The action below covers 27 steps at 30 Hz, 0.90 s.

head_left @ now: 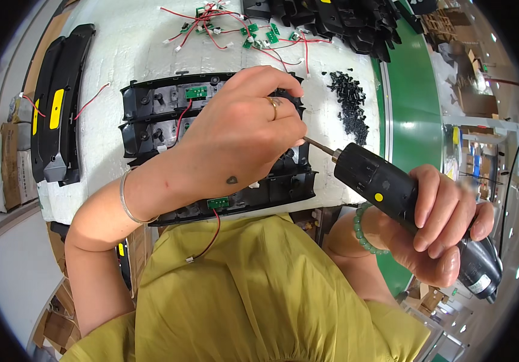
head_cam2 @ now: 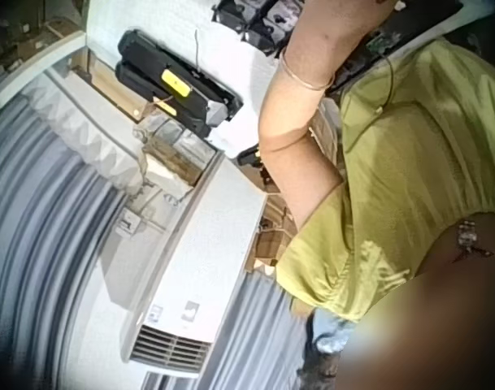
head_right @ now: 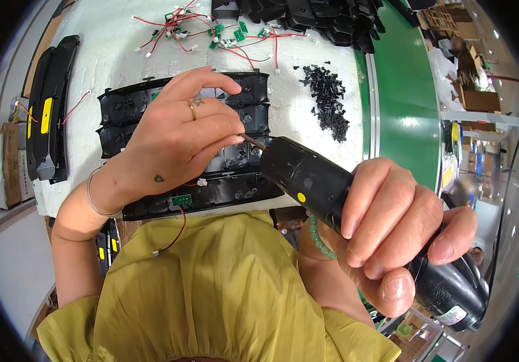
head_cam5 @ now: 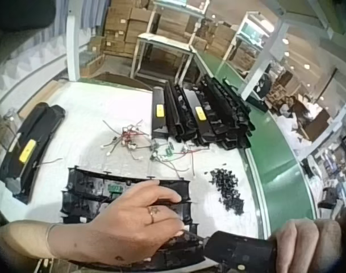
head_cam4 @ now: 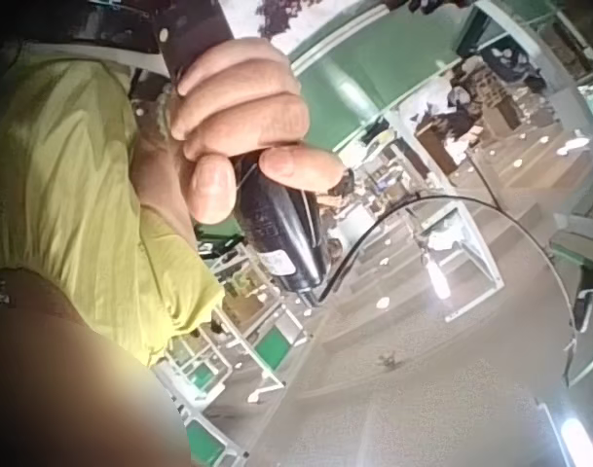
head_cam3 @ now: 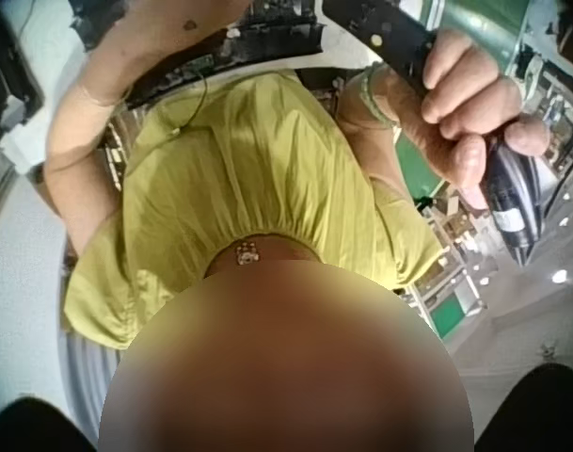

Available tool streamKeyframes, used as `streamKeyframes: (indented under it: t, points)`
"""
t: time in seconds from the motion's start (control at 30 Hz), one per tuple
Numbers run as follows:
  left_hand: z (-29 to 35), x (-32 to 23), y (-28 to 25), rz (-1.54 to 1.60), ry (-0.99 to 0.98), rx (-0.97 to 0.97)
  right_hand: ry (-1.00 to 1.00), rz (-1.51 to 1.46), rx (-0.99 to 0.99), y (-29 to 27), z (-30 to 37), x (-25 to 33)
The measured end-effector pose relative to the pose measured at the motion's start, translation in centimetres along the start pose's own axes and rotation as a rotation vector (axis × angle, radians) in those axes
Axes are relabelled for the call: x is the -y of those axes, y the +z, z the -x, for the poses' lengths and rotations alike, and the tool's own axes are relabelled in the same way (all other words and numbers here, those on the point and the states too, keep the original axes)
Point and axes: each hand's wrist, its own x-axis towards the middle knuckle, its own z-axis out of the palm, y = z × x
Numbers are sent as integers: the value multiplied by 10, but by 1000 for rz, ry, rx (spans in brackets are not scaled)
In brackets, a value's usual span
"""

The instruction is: Screw green circuit boards into black plastic housings using an electric screwdriver.

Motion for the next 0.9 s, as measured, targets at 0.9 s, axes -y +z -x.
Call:
streamKeyframes:
  t: [0.9]
  points:
    - [13, 3, -11, -7, 80, -54, -1, -93, 7, 13, -7, -9]
